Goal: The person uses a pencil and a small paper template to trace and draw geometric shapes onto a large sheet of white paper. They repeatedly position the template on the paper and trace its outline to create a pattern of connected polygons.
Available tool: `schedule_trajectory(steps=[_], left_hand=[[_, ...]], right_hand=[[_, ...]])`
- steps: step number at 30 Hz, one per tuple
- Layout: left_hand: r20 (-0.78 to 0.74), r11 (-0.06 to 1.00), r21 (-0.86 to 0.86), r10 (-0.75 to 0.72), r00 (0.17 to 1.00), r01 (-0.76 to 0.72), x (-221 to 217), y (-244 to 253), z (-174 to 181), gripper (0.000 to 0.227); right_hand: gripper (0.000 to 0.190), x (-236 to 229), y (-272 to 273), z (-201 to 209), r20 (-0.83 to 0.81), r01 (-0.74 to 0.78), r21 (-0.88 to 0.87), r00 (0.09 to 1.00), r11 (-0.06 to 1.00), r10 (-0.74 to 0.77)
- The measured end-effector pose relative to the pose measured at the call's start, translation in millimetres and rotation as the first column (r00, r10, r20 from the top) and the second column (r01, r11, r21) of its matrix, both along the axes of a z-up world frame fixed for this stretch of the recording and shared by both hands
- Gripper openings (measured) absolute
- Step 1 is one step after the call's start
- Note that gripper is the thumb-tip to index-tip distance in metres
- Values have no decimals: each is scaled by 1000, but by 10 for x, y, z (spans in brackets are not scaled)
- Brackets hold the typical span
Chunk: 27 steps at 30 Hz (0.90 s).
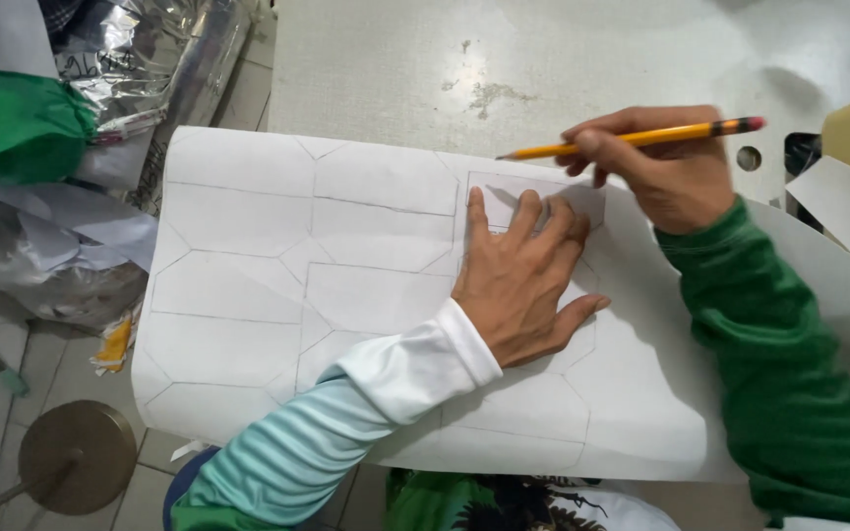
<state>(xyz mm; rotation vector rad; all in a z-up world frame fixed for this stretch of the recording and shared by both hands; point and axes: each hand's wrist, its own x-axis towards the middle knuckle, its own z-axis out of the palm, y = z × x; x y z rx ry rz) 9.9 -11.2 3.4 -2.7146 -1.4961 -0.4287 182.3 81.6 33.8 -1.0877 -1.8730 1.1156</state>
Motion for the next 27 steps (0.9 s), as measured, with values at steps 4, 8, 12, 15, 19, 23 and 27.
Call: schedule_trajectory(steps=[4, 8, 12, 15, 19, 23, 27], left_hand=[[22, 999, -42, -1, 1000, 2, -5, 9, 21, 75], [36, 1000, -13, 10, 999, -9, -7, 14, 24, 75], [27, 1000, 3, 12, 1000, -12, 0, 8, 2, 75], [56, 1000, 0, 11, 998, -11, 0, 7, 11, 75], [41, 1000, -16, 7, 999, -7, -2, 17, 43, 77], [45, 1000, -27, -1, 999, 2, -2, 18, 40, 73], [58, 999, -50, -12, 998, 14, 2, 20, 27, 72]], right_hand=[[21, -146, 16, -134, 18, 23, -63, 1000, 998, -22], [21, -153, 27, -150, 56, 51, -120, 997, 991, -45], [21, -142, 36, -157, 86, 26, -75, 996, 997, -19], [19, -171, 29, -121, 80, 4, -62, 997, 998, 1], [20, -174, 66, -128, 90, -2, -70, 996, 998, 8], [17, -201, 70, -95, 63, -29, -37, 998, 999, 31], [18, -220, 69, -87, 29, -46, -25, 998, 999, 47]])
